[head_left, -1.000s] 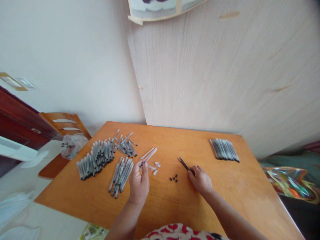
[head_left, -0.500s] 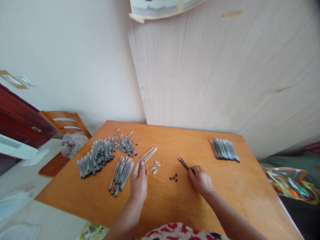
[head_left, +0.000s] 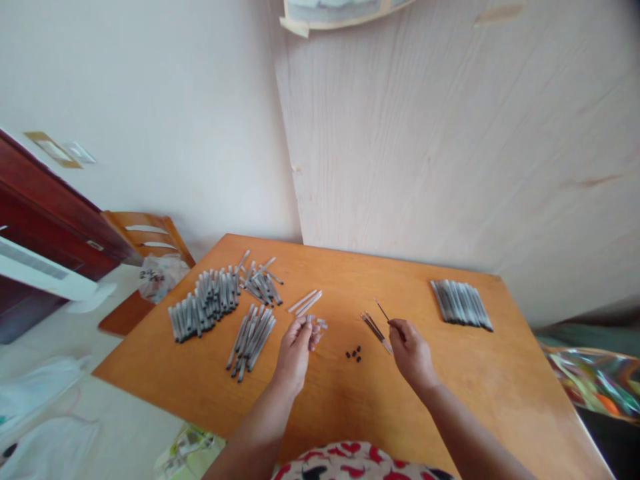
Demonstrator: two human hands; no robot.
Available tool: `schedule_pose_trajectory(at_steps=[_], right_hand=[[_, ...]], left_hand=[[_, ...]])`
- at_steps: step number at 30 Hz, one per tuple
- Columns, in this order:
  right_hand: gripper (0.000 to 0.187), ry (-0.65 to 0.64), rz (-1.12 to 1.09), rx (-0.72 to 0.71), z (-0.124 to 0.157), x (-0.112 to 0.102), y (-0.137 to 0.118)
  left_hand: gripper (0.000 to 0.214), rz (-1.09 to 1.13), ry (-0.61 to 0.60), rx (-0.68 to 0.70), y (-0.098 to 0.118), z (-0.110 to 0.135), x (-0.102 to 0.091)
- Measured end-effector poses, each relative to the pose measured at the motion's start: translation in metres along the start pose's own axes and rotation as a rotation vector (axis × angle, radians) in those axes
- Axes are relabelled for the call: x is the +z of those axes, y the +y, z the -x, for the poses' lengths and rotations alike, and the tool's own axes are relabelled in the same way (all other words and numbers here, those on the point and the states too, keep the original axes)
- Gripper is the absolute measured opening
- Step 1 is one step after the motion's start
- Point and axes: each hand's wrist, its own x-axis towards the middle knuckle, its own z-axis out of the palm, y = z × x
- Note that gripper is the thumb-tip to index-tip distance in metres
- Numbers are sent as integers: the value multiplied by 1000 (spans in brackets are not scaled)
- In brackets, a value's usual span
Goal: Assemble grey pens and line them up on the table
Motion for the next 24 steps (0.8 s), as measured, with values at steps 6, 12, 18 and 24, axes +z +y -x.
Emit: schedule_pose_trajectory(at_steps=[6,12,18,24], right_hand=[[38,-63,-382,135,-8,-7,-35],[33,-73,-738,188,-13,-16,-70],[33,-150,-974,258,-16,-18,-87],[35,-164,-1000,235,-15,-14,-95]], left_hand=[[46,36,-101,-83,2,1,-1],[45,-33,-178,-107,8,6,0],[39,-212,-238,-20,15,12,5],[37,-324,-319,75,17,14,8]])
